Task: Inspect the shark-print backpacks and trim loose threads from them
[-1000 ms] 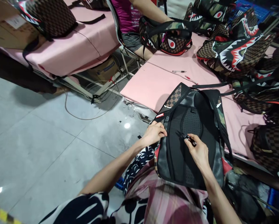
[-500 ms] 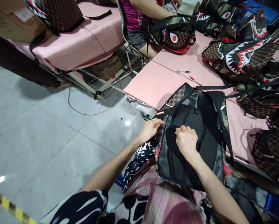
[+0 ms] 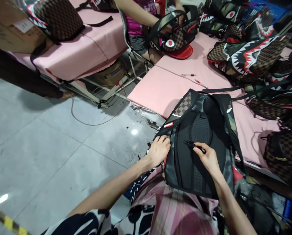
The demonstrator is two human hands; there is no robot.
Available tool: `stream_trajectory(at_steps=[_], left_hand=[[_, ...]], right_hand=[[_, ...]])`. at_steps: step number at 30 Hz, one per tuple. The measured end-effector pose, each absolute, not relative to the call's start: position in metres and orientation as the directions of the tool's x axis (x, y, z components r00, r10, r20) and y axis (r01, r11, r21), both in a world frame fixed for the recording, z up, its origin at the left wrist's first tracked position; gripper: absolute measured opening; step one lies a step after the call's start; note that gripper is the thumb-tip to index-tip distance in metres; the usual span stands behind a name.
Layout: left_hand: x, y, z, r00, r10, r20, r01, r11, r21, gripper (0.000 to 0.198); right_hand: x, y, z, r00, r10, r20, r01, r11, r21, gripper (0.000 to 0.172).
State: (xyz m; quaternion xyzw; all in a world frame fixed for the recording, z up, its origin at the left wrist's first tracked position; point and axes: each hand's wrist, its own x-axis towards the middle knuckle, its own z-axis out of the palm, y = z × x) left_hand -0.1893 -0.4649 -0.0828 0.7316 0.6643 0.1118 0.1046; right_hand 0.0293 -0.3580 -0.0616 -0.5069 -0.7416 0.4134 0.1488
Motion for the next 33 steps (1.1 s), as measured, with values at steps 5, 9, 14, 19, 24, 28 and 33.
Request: stream_trajectory(at_steps=[5,9,14,19,24,28,33], left_hand=[[-0.235,-0.452,-0.073,-0.289,0.953,0.096,0.944,0.266,0.196,0.023],[-0.238,-0.457,-0.056,-0.467,0.847,0.252,0.844,0.343,0.412,0.027],[-0.181,-0.485,-0.068,0.079,0.987,0.143,0.835,-0.144,0.532,0.029],[-0.188,-0.497,-0.075,0.100,0.995,0.011,0.950,-0.099,0.295,0.034],[-0.179,-0.478,-0.071,-0.305,0.913,-0.272,0.897,0.371,0.240,0.040],[-0.177,-0.467,-0.087,-0.420,0.814,-0.401,0.718,0.568,0.402,0.031],[-0.196,-0.475,-0.102,-0.487,0.769,-0.415,0.547,0.639,0.541,0.028]], right_hand=[[0.051,-0.363,-0.065,-0.312,0.929,-0.199,0.325,-0.092,-0.941,0.028],[0.060,-0.359,-0.066,-0.171,0.960,-0.222,0.044,-0.217,-0.975,0.034],[0.060,-0.353,-0.069,-0.170,0.943,-0.285,-0.040,-0.296,-0.954,0.036],[0.067,-0.353,-0.071,-0.182,0.930,-0.320,-0.124,-0.345,-0.930,0.030],[0.070,-0.355,-0.077,-0.172,0.943,-0.284,-0.106,-0.304,-0.947,0.029],[0.070,-0.357,-0.081,-0.182,0.942,-0.281,-0.098,-0.301,-0.949,0.029],[0.073,-0.357,-0.083,-0.165,0.948,-0.272,-0.085,-0.289,-0.954,0.029]])
